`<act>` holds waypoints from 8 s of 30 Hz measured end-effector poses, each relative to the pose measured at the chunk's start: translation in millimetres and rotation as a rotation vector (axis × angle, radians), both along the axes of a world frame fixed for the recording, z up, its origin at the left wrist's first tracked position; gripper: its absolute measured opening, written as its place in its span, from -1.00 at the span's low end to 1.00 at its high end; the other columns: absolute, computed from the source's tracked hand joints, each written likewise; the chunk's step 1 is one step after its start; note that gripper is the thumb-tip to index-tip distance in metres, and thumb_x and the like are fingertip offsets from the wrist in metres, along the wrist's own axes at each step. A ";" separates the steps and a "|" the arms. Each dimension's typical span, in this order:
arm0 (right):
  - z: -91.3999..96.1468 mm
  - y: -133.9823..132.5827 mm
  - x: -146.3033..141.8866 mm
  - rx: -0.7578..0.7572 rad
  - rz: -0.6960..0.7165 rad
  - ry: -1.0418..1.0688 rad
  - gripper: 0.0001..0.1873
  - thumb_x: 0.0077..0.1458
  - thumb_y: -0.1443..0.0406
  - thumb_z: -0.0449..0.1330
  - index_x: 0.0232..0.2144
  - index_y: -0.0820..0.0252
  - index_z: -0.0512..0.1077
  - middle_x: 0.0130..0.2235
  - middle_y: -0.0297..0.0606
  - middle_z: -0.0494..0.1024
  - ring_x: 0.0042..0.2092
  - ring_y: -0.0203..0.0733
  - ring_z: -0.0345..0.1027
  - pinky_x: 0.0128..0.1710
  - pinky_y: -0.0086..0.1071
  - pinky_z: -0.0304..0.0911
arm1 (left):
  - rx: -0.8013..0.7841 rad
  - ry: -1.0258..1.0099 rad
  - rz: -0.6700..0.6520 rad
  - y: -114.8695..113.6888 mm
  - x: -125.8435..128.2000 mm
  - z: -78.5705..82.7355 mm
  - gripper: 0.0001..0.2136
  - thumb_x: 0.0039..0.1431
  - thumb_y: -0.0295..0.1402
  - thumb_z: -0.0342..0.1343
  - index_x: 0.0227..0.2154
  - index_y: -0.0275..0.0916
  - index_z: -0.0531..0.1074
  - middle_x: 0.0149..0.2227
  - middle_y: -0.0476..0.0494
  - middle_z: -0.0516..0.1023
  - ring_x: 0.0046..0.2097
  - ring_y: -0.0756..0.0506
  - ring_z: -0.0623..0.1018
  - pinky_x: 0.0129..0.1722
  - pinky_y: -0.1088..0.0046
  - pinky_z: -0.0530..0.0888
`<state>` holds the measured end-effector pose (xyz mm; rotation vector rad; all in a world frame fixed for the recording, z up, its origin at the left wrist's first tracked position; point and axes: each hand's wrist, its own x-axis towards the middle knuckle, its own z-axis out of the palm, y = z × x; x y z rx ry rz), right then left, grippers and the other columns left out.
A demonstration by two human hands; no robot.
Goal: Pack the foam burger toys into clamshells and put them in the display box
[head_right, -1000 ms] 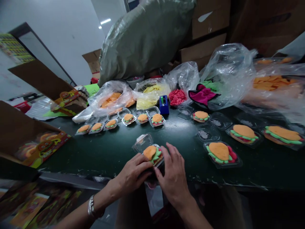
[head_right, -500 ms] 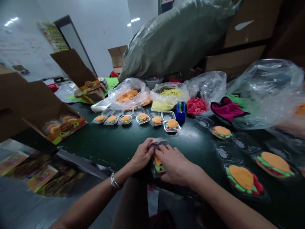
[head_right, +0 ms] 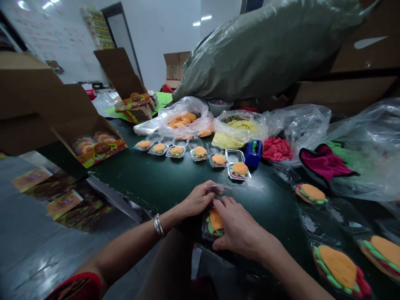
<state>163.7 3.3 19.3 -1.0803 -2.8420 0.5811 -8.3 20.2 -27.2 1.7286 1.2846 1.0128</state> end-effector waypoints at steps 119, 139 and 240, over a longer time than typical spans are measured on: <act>-41.2 -40.0 2.3 0.716 0.024 0.170 -0.57 0.10 0.41 0.08 0.05 0.33 0.30 -0.02 0.10 0.49 -0.11 0.07 0.44 -0.19 -0.15 0.41 | -0.468 -0.789 0.291 -110.4 33.2 -38.1 -0.52 -0.15 0.05 0.22 -0.41 -0.19 0.16 -0.63 0.07 0.44 -0.69 -0.01 0.45 -0.72 0.55 0.33; -30.3 -43.6 -2.3 0.835 0.122 0.252 -0.80 0.23 0.43 0.02 -0.42 0.17 0.35 -0.38 -0.20 0.38 -0.32 -0.08 0.20 -0.31 -0.22 0.11 | -0.497 -0.734 0.319 -111.5 17.8 -31.3 -0.69 -0.05 -0.14 0.16 -0.40 -0.21 0.19 -0.62 0.03 0.46 -0.69 0.01 0.44 -0.72 0.60 0.28; -73.9 -48.7 72.2 0.392 -0.611 0.503 -0.47 0.09 0.28 0.27 0.06 0.24 0.20 -0.02 0.00 0.42 -0.04 0.12 0.27 -0.08 0.00 0.25 | 0.500 0.789 -0.394 -6.5 57.7 34.6 -0.87 0.29 -0.41 -0.03 -0.28 -0.26 0.43 -0.31 -0.13 0.50 -0.26 -0.10 0.43 -0.24 0.38 0.43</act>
